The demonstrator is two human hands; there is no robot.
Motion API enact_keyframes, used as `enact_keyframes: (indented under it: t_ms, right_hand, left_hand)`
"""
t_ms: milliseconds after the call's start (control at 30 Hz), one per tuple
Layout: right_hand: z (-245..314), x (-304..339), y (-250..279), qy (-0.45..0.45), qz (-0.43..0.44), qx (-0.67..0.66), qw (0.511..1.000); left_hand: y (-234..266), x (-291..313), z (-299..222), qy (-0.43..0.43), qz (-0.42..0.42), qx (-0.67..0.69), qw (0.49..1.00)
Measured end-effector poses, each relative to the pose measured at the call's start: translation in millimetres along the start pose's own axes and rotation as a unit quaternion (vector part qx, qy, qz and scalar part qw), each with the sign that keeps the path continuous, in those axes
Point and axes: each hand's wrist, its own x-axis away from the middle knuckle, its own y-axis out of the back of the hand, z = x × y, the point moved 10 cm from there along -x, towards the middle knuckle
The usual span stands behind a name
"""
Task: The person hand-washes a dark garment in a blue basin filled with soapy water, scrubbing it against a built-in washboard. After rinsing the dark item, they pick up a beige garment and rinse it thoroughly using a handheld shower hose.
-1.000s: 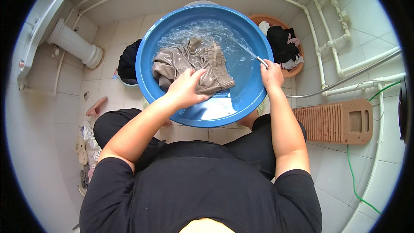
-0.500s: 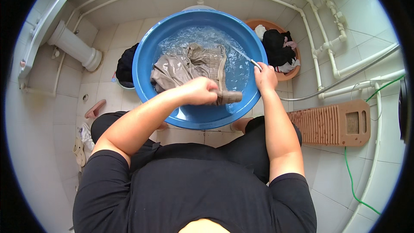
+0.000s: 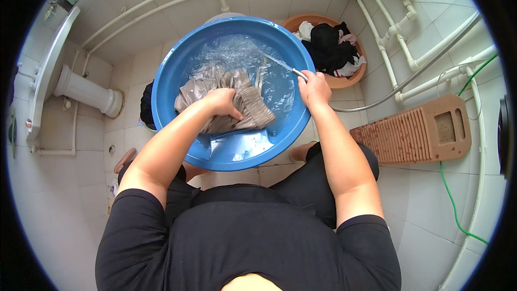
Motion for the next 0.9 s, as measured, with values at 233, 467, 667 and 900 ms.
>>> enact_keyframes:
  t_ms: [233, 467, 667, 900]
  right_hand:
    - [4, 3, -1, -0.017, 0.027, -0.015, 0.999]
    - [-4, -1, -2, -0.025, 0.028, 0.01, 0.999]
    - [-3, 0, -4, -0.024, 0.029, -0.022, 0.999]
    - [-6, 1, 0, -0.026, 0.028, -0.03, 0.999]
  left_hand:
    - [99, 36, 3, -0.08, -0.138, 0.252, 0.954]
    - [262, 99, -31, -0.197, -0.277, 0.605, 0.72]
    - [361, 157, -33, -0.268, -0.357, 0.675, 0.587]
    - [275, 119, 55, -0.111, -0.426, 0.683, 0.583]
